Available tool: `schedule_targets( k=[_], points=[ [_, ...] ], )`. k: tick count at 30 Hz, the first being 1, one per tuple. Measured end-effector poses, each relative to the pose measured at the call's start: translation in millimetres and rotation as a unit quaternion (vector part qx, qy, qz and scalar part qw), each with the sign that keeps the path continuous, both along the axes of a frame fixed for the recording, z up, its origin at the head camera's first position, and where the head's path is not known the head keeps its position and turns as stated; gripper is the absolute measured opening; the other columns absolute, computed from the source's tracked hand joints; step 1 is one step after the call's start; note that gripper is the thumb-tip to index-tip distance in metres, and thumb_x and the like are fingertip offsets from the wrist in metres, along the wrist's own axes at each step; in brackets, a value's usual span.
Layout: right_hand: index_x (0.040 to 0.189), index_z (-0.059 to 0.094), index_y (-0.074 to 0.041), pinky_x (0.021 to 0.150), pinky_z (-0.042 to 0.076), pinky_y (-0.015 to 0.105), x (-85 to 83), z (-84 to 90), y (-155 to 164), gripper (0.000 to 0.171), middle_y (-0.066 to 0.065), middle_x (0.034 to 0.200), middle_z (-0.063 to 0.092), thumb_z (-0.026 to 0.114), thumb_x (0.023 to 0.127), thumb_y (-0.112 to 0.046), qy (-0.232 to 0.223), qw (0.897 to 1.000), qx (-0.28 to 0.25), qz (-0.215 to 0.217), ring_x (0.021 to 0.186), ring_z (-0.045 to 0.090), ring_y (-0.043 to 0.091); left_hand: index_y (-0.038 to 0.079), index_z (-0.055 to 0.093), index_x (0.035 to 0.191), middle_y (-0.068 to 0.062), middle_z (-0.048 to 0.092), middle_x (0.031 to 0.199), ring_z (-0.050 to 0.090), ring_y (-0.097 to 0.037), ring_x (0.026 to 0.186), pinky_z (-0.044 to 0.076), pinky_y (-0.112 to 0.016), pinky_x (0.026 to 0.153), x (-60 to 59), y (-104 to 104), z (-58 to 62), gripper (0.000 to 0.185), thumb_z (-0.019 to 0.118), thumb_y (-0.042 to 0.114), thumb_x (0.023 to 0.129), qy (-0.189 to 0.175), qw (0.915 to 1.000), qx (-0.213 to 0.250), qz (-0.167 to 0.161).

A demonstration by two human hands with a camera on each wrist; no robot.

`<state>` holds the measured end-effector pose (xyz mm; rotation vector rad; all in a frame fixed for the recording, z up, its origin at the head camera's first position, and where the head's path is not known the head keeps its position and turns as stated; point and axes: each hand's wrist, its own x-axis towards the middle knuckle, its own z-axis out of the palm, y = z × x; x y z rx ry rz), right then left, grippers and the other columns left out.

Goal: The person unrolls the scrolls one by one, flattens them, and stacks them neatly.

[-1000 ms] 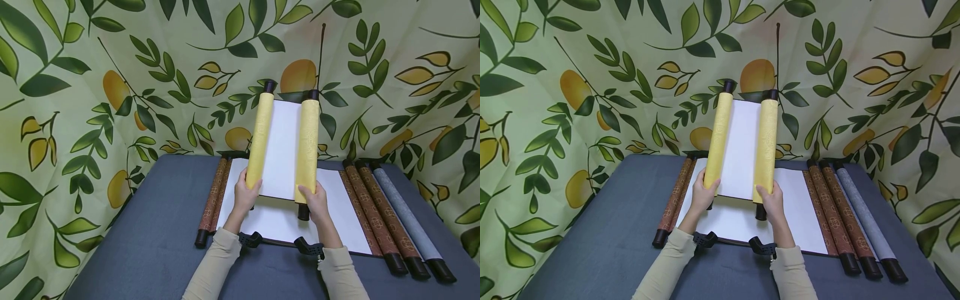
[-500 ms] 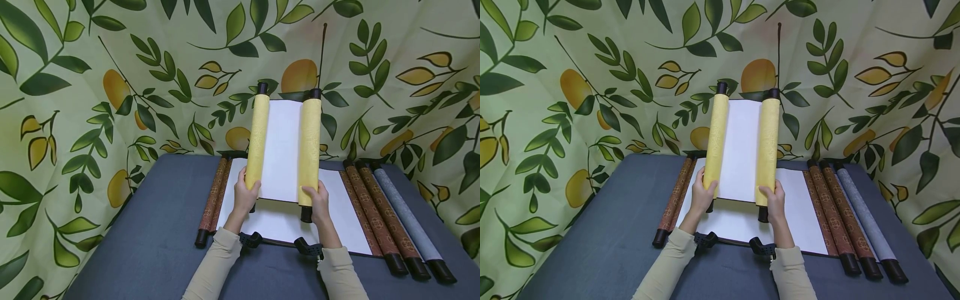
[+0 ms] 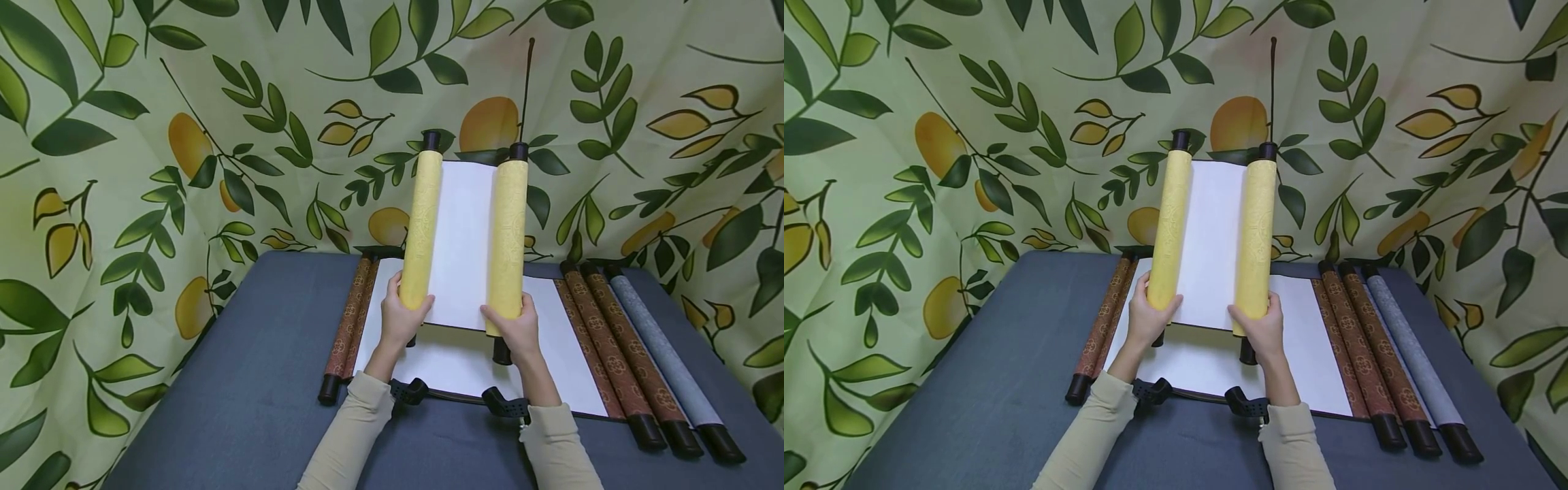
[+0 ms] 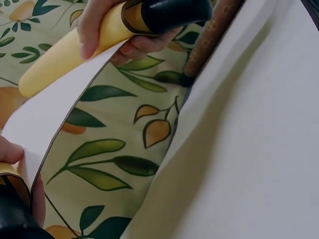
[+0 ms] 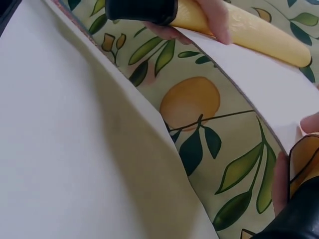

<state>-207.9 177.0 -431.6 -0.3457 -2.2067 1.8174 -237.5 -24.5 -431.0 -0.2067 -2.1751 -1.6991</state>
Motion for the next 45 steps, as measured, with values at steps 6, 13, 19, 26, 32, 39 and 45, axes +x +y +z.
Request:
schedule_targets(
  k=[6, 13, 19, 26, 32, 39, 45],
  points=[
    [0.121, 0.042, 0.0, 0.063, 0.047, 0.017, 0.6, 1.1, 6, 0.046, -0.01, 0.088, 0.049, 0.068, 0.083, -0.007, 0.008, 1.0, -0.006, -0.008, 0.069, 0.052, -0.003, -0.001, 0.049, 0.125, -0.025, 0.067, 0.088, 0.056, -0.016, 0.062, 0.045, -0.022, 0.05, -0.5, -5, 2.7, 0.054, 0.073, 0.014, 0.078, -0.016, 0.9999, -0.002, -0.001],
    [0.122, 0.048, -0.008, 0.065, 0.048, 0.019, 3.2, 4.0, 16, 0.042, -0.02, 0.082, 0.052, 0.069, 0.086, -0.014, 0.0, 1.0, -0.023, 0.01, 0.071, 0.054, -0.002, 0.003, 0.053, 0.125, -0.022, 0.064, 0.096, 0.054, -0.019, 0.075, 0.044, -0.025, 0.063, -3.2, -15, 5.6, 0.051, 0.072, 0.021, 0.081, -0.033, 0.9991, -0.005, -0.024],
    [0.132, 0.047, -0.004, 0.067, 0.048, 0.019, 6.5, 4.9, 28, 0.053, -0.022, 0.084, 0.052, 0.069, 0.088, -0.023, -0.021, 0.999, 0.013, 0.039, 0.074, 0.055, -0.003, 0.0, 0.056, 0.123, -0.023, 0.064, 0.099, 0.055, -0.018, 0.077, 0.046, -0.025, 0.065, -4.4, -24, 6.9, 0.048, 0.071, 0.021, 0.083, -0.044, 0.9976, -0.005, -0.052],
    [0.137, 0.04, 0.001, 0.068, 0.051, 0.018, 7.9, 6.2, 33, 0.055, -0.023, 0.085, 0.053, 0.064, 0.091, -0.017, -0.007, 0.998, 0.01, 0.064, 0.076, 0.056, -0.004, 0.0, 0.047, 0.136, -0.026, 0.062, 0.109, 0.059, -0.028, 0.087, 0.046, -0.028, 0.07, -1.7, -24, 9.6, 0.055, 0.067, 0.015, 0.087, -0.042, 0.9979, -0.002, -0.049],
    [0.137, 0.039, 0.004, 0.065, 0.049, 0.016, 3.8, 5.1, 25, 0.049, -0.012, 0.092, 0.052, 0.056, 0.093, -0.007, 0.011, 1.0, -0.01, 0.021, 0.074, 0.054, -0.004, 0.01, 0.038, 0.144, -0.026, 0.061, 0.11, 0.057, -0.025, 0.085, 0.043, -0.027, 0.067, -1.2, -18, 7.5, 0.059, 0.061, 0.016, 0.09, -0.042, 0.9988, 0.011, -0.025],
    [0.137, 0.039, 0.002, 0.061, 0.047, 0.018, 0.2, 1.1, 22, 0.05, -0.001, 0.095, 0.048, 0.052, 0.09, -0.008, 0.004, 1.0, -0.002, -0.018, 0.069, 0.051, -0.001, 0.014, 0.04, 0.141, -0.024, 0.067, 0.102, 0.055, -0.018, 0.07, 0.043, -0.025, 0.059, -2.5, -17, 7.2, 0.058, 0.059, 0.018, 0.086, -0.051, 0.9985, 0.018, 0.001],
    [0.137, 0.037, 0.0, 0.062, 0.047, 0.018, 3.6, 5.2, 23, 0.055, -0.005, 0.094, 0.048, 0.06, 0.09, -0.016, -0.006, 1.0, -0.009, -0.012, 0.07, 0.051, -0.002, 0.012, 0.038, 0.141, -0.024, 0.067, 0.103, 0.059, -0.019, 0.073, 0.045, -0.025, 0.058, -1.8, -17, 7.7, 0.07, 0.071, 0.025, 0.081, -0.063, 0.9977, 0.025, 0.001]
  ],
)
